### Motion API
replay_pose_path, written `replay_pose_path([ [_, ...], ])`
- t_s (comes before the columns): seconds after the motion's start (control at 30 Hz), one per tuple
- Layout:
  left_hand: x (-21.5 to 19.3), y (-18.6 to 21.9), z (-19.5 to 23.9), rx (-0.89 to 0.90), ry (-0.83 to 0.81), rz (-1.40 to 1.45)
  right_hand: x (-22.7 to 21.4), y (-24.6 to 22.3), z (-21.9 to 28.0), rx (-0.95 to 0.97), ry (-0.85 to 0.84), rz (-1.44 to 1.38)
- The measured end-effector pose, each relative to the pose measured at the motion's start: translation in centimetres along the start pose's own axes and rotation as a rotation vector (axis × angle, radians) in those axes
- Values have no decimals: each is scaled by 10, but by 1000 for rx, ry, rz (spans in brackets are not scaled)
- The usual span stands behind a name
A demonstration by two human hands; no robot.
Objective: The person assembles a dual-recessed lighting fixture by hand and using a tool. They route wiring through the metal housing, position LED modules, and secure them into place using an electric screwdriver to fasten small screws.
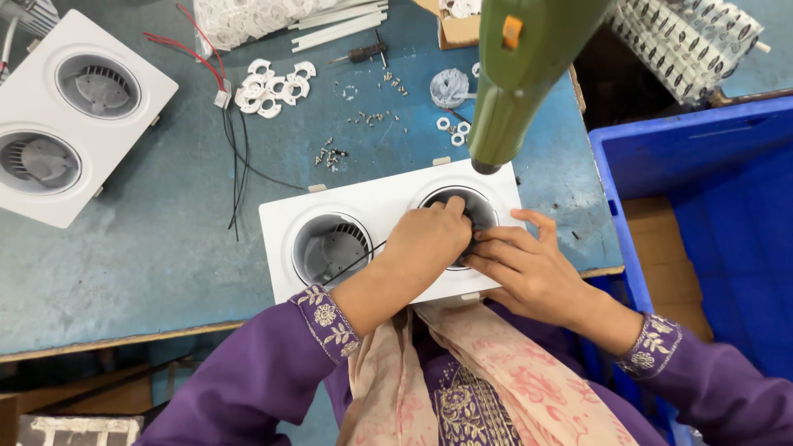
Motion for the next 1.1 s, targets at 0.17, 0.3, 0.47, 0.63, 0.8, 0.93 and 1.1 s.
replay_pose_path([
  [0.17,-6,-4,-3,-23,57,90,0,6,-5,-47,-9,-31],
  [0.3,-6,5,-1,-10,56,76,3,9,3,-71,3,-29],
  [0.47,-11,8,-1,12,63,83,-3,19,0,-16,-55,-112],
  [0.63,-11,-5,-5,22,76,103,-38,32,-12,75,114,-210],
  [0.8,-15,-8,-6,28,65,129,-59,56,-2,327,337,-240],
  [0.93,-18,-3,-6,22,44,131,-47,78,-4,514,355,-209],
  [1.1,-13,-2,-6,15,15,166,-20,120,-47,550,232,-288],
])
Point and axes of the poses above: each hand's wrist, its own z-axis away from the middle knuckle, its own x-axis out of the palm, y = z × x, the point moved 5 cm from there along -z, towards the middle knuckle, and after that the axes turned 6 degrees about y, right-handed, at the moved point
